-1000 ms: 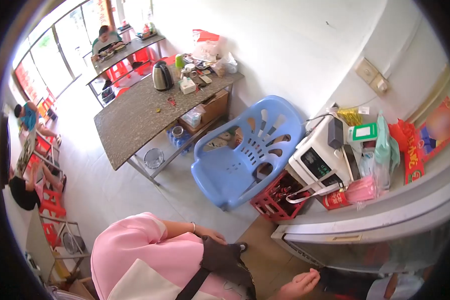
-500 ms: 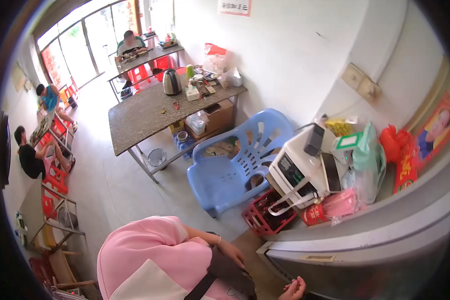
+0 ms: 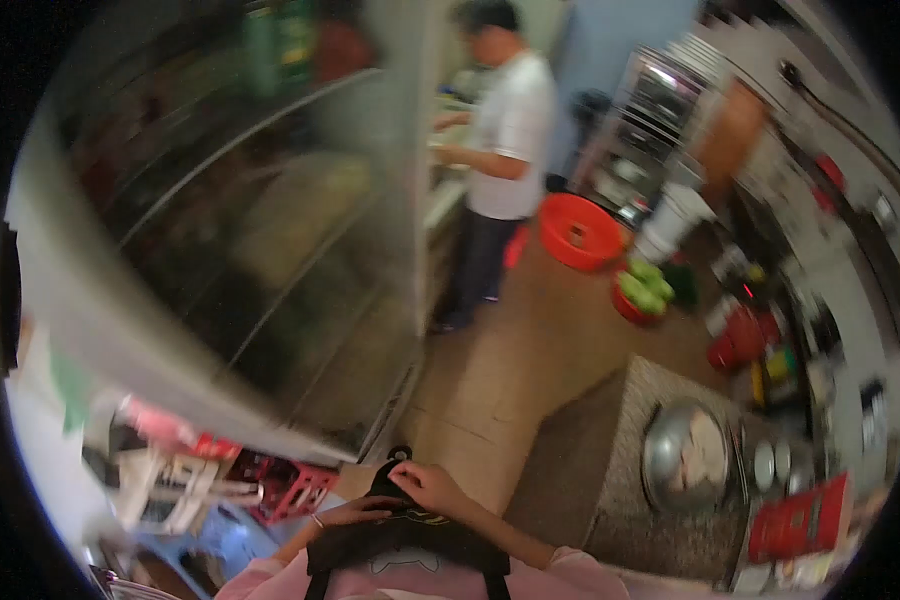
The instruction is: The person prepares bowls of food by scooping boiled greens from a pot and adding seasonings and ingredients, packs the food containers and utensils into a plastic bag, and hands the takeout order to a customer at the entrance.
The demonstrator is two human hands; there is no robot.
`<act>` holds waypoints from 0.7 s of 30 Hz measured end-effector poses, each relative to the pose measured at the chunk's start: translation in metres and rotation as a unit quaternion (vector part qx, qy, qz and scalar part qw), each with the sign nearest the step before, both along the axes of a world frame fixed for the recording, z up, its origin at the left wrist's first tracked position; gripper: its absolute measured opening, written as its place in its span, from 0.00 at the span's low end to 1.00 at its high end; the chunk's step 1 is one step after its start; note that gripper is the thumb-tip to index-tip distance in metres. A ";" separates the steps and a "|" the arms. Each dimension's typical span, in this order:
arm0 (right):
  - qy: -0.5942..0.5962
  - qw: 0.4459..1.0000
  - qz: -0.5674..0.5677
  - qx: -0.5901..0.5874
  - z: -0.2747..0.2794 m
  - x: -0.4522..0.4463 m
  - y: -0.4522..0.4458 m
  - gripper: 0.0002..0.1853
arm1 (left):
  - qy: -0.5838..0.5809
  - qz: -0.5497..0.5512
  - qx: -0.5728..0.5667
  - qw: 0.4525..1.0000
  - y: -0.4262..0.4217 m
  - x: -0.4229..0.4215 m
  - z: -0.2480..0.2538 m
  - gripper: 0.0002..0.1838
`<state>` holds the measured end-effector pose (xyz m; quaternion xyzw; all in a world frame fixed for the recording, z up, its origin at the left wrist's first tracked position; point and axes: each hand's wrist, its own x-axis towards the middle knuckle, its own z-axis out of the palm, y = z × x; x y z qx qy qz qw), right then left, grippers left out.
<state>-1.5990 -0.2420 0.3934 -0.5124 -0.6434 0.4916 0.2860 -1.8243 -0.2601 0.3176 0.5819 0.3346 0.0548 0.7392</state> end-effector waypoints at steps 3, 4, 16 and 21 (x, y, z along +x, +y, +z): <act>-0.016 0.999 -0.046 0.010 -0.026 0.040 0.013 0.12 | -0.012 -0.087 0.003 0.996 0.060 0.037 -0.022 0.29; -0.014 0.997 -0.065 0.028 -0.030 0.038 0.007 0.12 | -0.012 -0.117 0.007 0.993 0.066 0.038 -0.025 0.29; -0.169 0.968 -0.179 0.047 -0.026 0.157 0.174 0.14 | -0.006 0.058 -0.034 0.998 0.293 0.138 -0.099 0.19; -0.105 0.959 -0.258 0.055 -0.037 0.213 0.195 0.14 | 0.020 0.182 -0.006 0.983 0.358 0.188 -0.079 0.14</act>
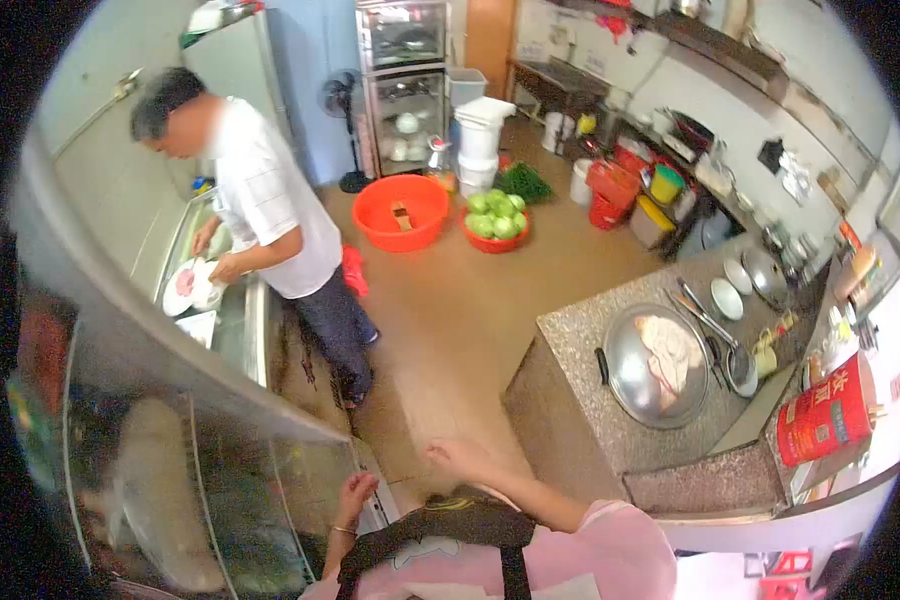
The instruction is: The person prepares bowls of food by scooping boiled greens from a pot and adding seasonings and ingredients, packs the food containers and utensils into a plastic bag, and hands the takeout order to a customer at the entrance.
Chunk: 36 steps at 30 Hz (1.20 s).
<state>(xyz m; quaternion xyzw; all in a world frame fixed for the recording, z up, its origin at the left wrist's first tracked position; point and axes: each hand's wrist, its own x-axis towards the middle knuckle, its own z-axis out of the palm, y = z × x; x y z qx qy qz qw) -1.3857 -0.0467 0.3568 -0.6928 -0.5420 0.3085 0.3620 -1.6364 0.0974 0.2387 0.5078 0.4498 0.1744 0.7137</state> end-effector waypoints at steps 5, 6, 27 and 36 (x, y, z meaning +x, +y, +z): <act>0.007 0.992 -0.036 -0.123 -0.019 0.047 0.000 0.13 | 0.033 -0.111 0.003 0.993 0.048 0.069 0.015 0.10; 0.038 0.994 -0.043 -0.095 -0.040 0.059 0.003 0.14 | 0.025 -0.154 0.018 0.988 0.058 0.085 0.007 0.09; 0.046 0.964 -0.260 -0.018 -0.037 0.530 0.164 0.13 | 0.072 -0.380 0.071 0.919 0.286 0.580 -0.031 0.11; 0.012 0.923 -0.370 -0.110 -0.047 0.700 0.249 0.15 | 0.044 -0.454 0.122 0.882 0.435 0.895 -0.021 0.12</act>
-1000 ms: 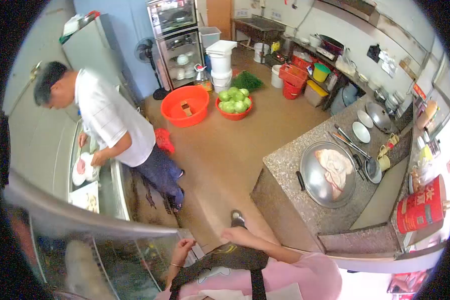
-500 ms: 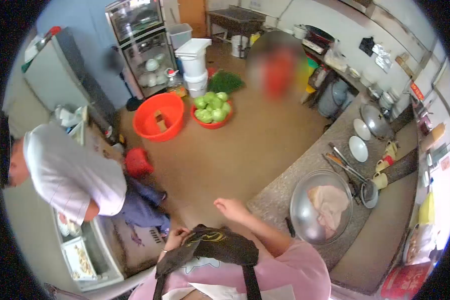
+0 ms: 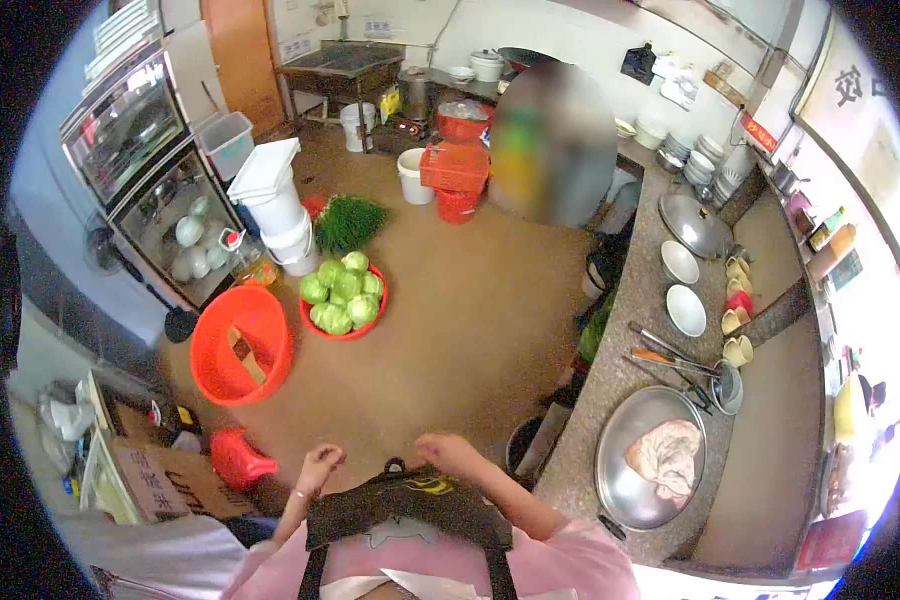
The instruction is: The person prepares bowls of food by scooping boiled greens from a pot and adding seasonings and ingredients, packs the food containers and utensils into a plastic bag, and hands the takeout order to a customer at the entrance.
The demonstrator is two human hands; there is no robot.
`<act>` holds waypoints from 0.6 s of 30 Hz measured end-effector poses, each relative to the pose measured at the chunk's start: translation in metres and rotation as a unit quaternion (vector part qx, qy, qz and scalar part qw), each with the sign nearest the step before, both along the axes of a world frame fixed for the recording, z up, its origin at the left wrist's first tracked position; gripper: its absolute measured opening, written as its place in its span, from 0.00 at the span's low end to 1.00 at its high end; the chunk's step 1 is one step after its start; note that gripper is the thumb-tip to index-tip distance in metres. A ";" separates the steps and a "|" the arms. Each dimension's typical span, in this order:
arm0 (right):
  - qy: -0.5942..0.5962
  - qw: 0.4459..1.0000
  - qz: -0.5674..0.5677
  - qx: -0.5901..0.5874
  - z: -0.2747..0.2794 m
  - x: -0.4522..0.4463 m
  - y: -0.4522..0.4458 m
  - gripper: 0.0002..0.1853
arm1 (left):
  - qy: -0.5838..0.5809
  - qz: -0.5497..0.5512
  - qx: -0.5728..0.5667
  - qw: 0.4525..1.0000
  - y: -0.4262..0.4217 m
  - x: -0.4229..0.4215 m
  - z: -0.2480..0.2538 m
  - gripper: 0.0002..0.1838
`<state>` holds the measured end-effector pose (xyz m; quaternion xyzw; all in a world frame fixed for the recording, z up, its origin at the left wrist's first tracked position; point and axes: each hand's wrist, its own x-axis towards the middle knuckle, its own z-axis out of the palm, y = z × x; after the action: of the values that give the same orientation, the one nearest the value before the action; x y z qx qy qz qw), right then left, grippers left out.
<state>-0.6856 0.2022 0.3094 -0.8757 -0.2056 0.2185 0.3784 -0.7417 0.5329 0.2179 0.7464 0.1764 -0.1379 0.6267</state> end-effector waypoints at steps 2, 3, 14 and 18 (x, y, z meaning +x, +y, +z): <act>0.028 0.998 -0.046 0.010 0.004 0.032 0.001 0.15 | -0.003 -0.043 -0.017 0.999 0.008 0.070 0.013 0.12; 0.023 0.993 -0.106 0.038 0.003 0.044 -0.001 0.15 | -0.021 -0.099 0.033 0.994 0.008 0.102 0.028 0.12; -0.024 0.986 -0.141 -0.091 -0.069 0.297 -0.049 0.15 | 0.071 -0.229 -0.085 0.967 -0.050 0.382 -0.025 0.15; 0.040 0.984 -0.153 -0.078 -0.043 0.457 -0.049 0.17 | 0.013 -0.249 0.000 0.968 -0.052 0.479 0.000 0.18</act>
<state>-0.2284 0.1530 0.2664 -0.9142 -0.0360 0.2081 0.3459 -0.2625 0.4812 0.2180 0.7649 -0.0067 -0.2997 0.5701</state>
